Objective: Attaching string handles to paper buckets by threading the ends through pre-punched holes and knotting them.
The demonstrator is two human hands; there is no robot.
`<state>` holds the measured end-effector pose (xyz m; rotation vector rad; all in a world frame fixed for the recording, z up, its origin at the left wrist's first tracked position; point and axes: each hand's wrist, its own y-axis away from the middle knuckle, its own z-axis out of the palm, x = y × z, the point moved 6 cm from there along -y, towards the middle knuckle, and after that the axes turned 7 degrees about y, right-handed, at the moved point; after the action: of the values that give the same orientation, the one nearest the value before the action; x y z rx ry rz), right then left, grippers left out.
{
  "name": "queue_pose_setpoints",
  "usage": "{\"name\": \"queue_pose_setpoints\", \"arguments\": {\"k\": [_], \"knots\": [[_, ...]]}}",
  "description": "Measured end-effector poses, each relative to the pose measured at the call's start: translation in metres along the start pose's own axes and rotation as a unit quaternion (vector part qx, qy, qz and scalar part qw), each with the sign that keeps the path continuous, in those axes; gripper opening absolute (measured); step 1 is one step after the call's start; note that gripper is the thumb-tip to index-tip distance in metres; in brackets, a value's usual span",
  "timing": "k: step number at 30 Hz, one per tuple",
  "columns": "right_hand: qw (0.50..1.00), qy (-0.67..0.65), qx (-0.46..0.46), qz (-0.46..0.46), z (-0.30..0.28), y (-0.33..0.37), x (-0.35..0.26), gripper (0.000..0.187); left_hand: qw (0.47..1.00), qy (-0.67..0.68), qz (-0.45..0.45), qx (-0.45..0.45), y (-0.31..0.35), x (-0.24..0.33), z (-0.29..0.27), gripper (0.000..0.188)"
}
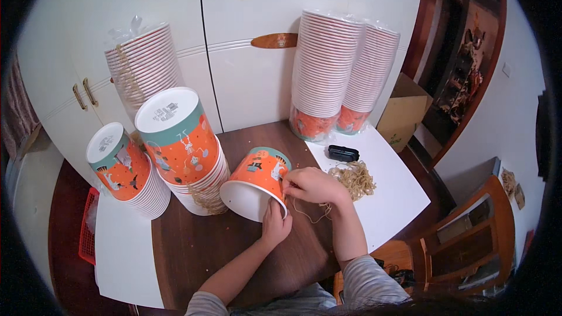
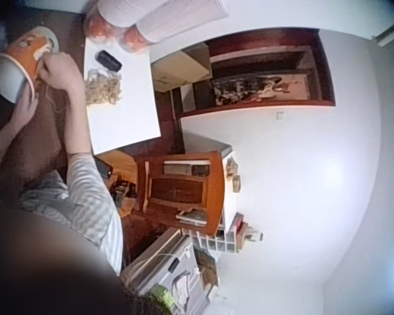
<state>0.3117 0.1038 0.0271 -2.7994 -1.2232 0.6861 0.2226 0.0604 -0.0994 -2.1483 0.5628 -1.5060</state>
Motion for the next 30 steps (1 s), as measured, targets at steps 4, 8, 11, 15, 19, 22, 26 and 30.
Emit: {"name": "queue_pose_setpoints", "arguments": {"k": [4,8,11,15,19,22,26,30], "knots": [[1.000,0.002,-0.010,0.001,0.002,0.001,0.001,0.014,1.000,0.001,0.000,0.003,0.000,-0.003,0.001,0.049],[1.000,0.002,-0.015,0.002,0.002,0.001,0.001,0.014,1.000,-0.005,0.009,0.012,0.000,-0.003,0.000,0.050],[1.000,0.002,-0.022,0.007,0.004,0.001,0.003,0.014,1.000,-0.007,0.008,0.003,0.000,-0.003,0.001,0.051],[0.999,0.027,-0.037,0.018,0.007,0.001,0.004,0.014,1.000,0.004,0.003,0.000,-0.001,-0.004,0.000,0.050],[0.998,0.031,-0.040,0.026,0.004,0.002,0.001,0.015,1.000,0.005,0.016,0.006,-0.003,0.002,-0.003,0.052],[0.998,0.028,-0.052,0.017,0.007,0.001,0.001,0.015,0.997,0.042,0.057,0.029,-0.001,0.004,-0.008,0.051],[0.997,0.024,-0.072,0.032,0.007,0.000,0.000,0.015,0.987,0.154,-0.004,0.044,0.001,-0.005,-0.011,0.039],[0.997,0.024,-0.074,0.024,0.010,0.000,0.005,0.015,0.989,0.130,-0.032,0.058,-0.009,0.011,-0.016,0.025]]}}
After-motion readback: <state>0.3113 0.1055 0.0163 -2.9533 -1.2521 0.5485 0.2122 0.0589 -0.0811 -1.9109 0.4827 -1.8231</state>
